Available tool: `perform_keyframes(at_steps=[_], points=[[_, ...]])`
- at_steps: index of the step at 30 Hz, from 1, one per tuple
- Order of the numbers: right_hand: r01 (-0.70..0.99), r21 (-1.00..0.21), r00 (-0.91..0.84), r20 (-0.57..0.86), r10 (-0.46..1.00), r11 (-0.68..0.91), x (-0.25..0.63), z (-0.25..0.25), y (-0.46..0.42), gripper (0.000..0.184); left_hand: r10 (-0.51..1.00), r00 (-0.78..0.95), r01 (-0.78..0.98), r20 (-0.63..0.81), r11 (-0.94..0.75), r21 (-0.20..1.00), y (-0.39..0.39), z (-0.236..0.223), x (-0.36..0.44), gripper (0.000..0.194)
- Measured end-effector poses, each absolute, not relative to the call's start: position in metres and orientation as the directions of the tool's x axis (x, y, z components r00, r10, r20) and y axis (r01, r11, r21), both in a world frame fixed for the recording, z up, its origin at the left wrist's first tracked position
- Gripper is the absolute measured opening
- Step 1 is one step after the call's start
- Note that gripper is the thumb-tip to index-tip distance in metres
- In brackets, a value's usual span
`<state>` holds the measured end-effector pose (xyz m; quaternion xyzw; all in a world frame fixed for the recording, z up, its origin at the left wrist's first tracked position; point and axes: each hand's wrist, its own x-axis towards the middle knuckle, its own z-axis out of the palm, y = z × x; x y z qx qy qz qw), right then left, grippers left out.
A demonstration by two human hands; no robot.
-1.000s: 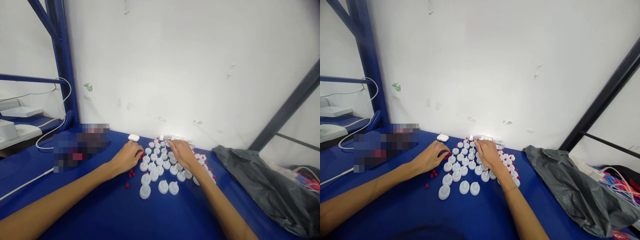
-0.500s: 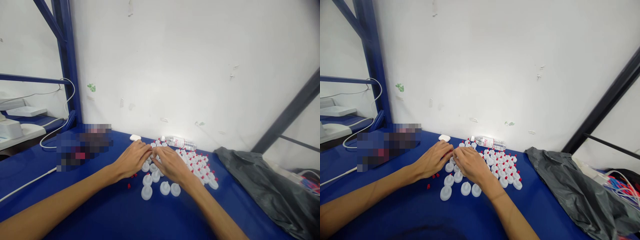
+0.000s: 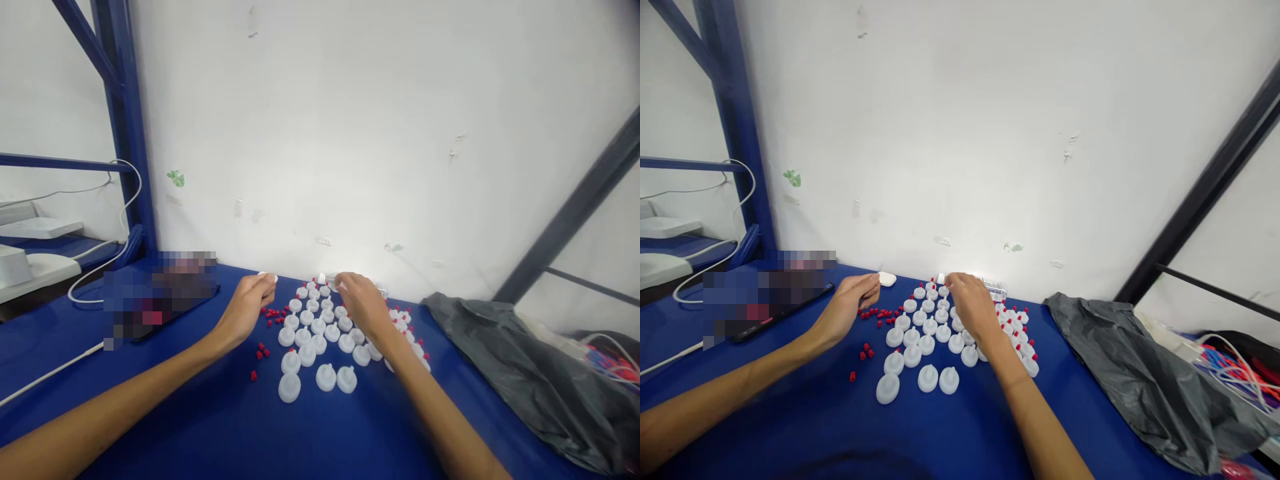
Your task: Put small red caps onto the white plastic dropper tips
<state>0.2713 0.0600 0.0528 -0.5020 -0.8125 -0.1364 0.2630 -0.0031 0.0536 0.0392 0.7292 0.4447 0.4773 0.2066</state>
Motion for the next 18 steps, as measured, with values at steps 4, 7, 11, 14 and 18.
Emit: perform_keyframes(at_steps=[4, 7, 11, 14, 18], points=[[0.916, -0.095, -0.284, 0.532, 0.798, 0.389, 0.303, 0.045, 0.076, 0.037, 0.83, 0.161, 0.555, 0.534, -0.523, 0.647, 0.057, 0.038, -0.007, 0.039], [0.909, -0.09, -0.328, 0.447, 0.832, 0.407, 0.306, 0.036, 0.082, 0.042, 0.825, 0.241, 0.623, 0.511, -0.535, 0.57, 0.058, 0.029, -0.005, 0.028], [0.904, -0.076, -0.372, 0.342, 0.863, 0.42, 0.302, 0.03, 0.082, 0.045, 0.835, 0.302, 0.688, 0.461, -0.525, 0.501, 0.062, 0.018, -0.004, 0.031], [0.909, -0.072, -0.373, 0.302, 0.877, 0.411, 0.301, 0.032, 0.079, 0.048, 0.838, 0.326, 0.716, 0.438, -0.522, 0.464, 0.066, 0.014, -0.007, 0.031], [0.91, -0.066, -0.373, 0.297, 0.879, 0.409, 0.297, 0.04, 0.073, 0.05, 0.831, 0.356, 0.734, 0.427, -0.532, 0.423, 0.067, 0.013, -0.01, 0.028]])
